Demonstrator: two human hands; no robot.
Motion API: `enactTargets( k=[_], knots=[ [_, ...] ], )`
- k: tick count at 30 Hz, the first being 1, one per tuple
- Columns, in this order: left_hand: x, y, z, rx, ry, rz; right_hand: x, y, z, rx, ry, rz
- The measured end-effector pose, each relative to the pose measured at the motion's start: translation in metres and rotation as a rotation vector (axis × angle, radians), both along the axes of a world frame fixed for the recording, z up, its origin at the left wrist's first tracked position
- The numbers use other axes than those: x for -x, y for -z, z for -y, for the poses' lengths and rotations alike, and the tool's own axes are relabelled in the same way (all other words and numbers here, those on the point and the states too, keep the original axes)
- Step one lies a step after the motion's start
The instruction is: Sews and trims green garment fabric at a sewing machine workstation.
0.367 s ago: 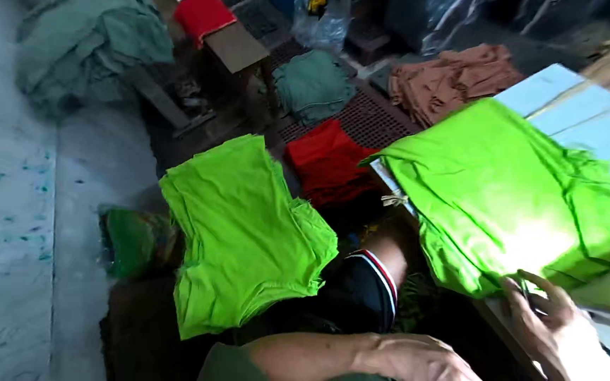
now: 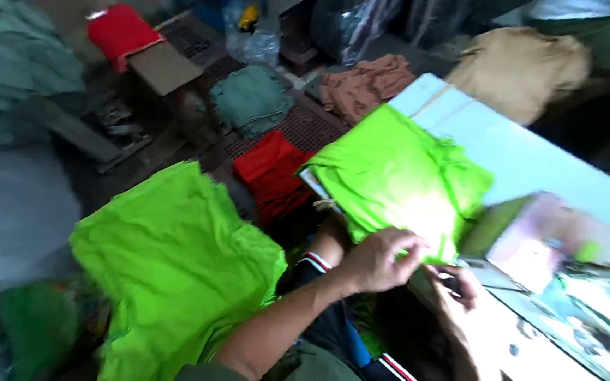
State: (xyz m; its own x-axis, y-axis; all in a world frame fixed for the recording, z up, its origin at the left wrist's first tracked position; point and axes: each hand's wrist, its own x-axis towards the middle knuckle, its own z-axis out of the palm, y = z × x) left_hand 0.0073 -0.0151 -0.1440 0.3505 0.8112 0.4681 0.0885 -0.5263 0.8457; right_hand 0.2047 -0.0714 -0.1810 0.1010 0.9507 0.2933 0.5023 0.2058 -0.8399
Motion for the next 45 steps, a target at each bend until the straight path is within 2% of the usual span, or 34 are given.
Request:
enactTargets(
  k=[2,5,7,11,13,16,19,21,24,28,30,33,35,38,40,42,44,45],
  knots=[
    [-0.015,-0.02,-0.046,-0.019,0.116,-0.119,0.011,-0.007,0.006,-0.014,0.022,0.022],
    [-0.064,-0.034,-0.103,-0.174,0.33,-0.695,0.024,-0.01,0.009,-0.024,0.046,0.052],
    [-0.101,-0.029,-0.123,-0.27,0.339,-1.04,0.035,-0.012,0.008,-0.037,0.071,0.041],
    [-0.13,-0.034,-0.149,-0.313,0.304,-1.33,0.04,-0.018,0.009,-0.038,0.113,0.039],
    [-0.133,-0.054,-0.154,-0.269,0.237,-1.308,0.036,-0.017,0.012,-0.035,0.121,0.053],
    [-0.135,-0.09,-0.166,-0.264,0.006,-1.091,0.031,-0.023,0.017,-0.101,0.084,-0.012],
    [-0.14,-0.132,-0.156,-0.442,-0.174,-0.757,0.019,-0.033,0.026,-0.254,0.07,-0.138],
    [-0.148,-0.141,-0.136,-0.567,-0.194,-0.593,0.008,-0.031,0.04,-0.306,0.098,-0.211],
    [-0.16,-0.108,-0.106,-0.61,-0.054,-0.482,-0.01,-0.014,0.076,-0.242,0.196,-0.305],
    [-0.172,-0.032,-0.08,-0.438,0.078,-0.405,-0.03,0.028,0.118,0.107,0.354,-0.289],
    [-0.174,-0.01,-0.076,-0.363,0.092,-0.402,-0.036,0.032,0.119,0.156,0.437,-0.2],
    [-0.177,-0.008,-0.069,-0.311,0.07,-0.409,-0.037,0.016,0.089,-0.008,0.668,-0.005],
    [-0.176,-0.013,-0.067,-0.287,0.073,-0.431,-0.038,0.003,0.064,-0.016,0.71,0.071],
    [-0.159,-0.025,-0.08,-0.384,0.211,-0.542,-0.044,0.007,0.04,0.14,0.556,0.05],
    [-0.137,-0.04,-0.102,-0.443,0.423,-0.692,-0.052,0.007,0.042,0.097,0.513,-0.102],
    [-0.109,-0.052,-0.121,-0.334,0.61,-0.733,-0.057,-0.001,0.052,0.092,0.461,-0.219],
    [-0.082,-0.06,-0.137,-0.167,0.726,-0.631,-0.053,-0.015,0.057,0.107,0.334,-0.296],
    [-0.074,-0.065,-0.141,-0.091,0.723,-0.556,-0.047,-0.02,0.057,0.081,0.258,-0.316]
  ],
)
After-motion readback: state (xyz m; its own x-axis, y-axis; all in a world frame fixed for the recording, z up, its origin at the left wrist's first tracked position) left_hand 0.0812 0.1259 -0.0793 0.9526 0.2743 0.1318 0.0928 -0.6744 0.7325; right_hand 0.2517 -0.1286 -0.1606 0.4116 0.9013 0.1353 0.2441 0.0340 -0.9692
